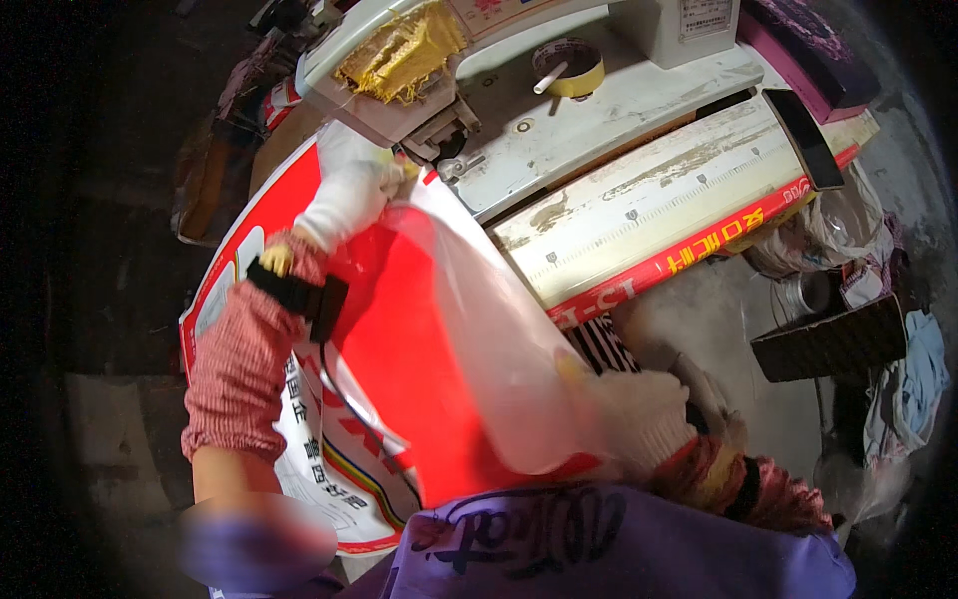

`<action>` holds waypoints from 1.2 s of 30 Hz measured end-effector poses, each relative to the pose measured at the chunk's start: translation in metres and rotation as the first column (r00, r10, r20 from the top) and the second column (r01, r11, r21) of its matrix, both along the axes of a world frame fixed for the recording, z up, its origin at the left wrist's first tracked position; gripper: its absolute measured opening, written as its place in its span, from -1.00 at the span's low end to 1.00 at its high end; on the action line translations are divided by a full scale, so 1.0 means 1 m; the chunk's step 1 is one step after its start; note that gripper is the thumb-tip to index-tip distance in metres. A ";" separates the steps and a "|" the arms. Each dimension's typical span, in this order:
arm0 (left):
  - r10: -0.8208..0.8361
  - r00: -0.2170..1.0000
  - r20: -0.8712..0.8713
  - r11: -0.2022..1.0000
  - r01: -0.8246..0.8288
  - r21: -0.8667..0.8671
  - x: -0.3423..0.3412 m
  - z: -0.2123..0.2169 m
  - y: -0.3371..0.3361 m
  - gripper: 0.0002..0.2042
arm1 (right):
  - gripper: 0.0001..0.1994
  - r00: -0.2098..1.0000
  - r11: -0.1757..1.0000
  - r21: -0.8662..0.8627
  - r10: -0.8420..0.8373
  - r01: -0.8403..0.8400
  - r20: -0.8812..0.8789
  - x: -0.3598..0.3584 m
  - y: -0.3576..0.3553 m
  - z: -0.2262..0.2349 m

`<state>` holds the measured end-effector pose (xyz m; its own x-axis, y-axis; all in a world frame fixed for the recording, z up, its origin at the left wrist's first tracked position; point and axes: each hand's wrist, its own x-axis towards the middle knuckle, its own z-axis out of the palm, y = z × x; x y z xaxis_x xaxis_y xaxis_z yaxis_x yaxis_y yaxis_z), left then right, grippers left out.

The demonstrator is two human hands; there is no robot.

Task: Using an industrial sewing machine to seal the openings of plastic-lined woven fertilizer bags.

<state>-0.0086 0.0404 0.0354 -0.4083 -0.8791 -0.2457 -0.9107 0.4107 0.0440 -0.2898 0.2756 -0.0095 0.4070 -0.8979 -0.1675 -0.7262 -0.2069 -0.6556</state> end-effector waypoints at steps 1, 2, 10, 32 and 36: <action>0.101 0.983 -0.152 0.994 -0.096 0.043 0.008 0.000 -0.012 -0.74 | -0.60 0.987 0.992 0.129 0.012 0.009 -0.159 0.014 -0.011 -0.002; 0.202 0.933 -0.297 0.979 -0.181 0.097 0.016 0.002 -0.024 -0.75 | -0.58 0.949 0.967 0.250 0.042 0.040 -0.312 0.024 -0.020 -0.008; 0.091 0.968 0.232 0.829 0.056 -0.557 0.058 0.072 -0.117 -0.79 | -0.88 0.932 1.000 -0.007 0.000 -0.002 -0.362 0.119 -0.167 -0.014; -0.545 0.837 -0.052 0.380 0.302 0.874 -0.153 0.110 0.133 -0.74 | -0.78 0.794 0.780 -0.156 0.605 -0.606 -0.060 0.078 -0.220 0.010; -0.302 0.944 -0.130 0.650 0.304 0.696 -0.143 0.134 0.121 -0.87 | -0.78 0.751 0.659 -0.366 0.613 -0.657 -0.244 0.082 -0.225 -0.004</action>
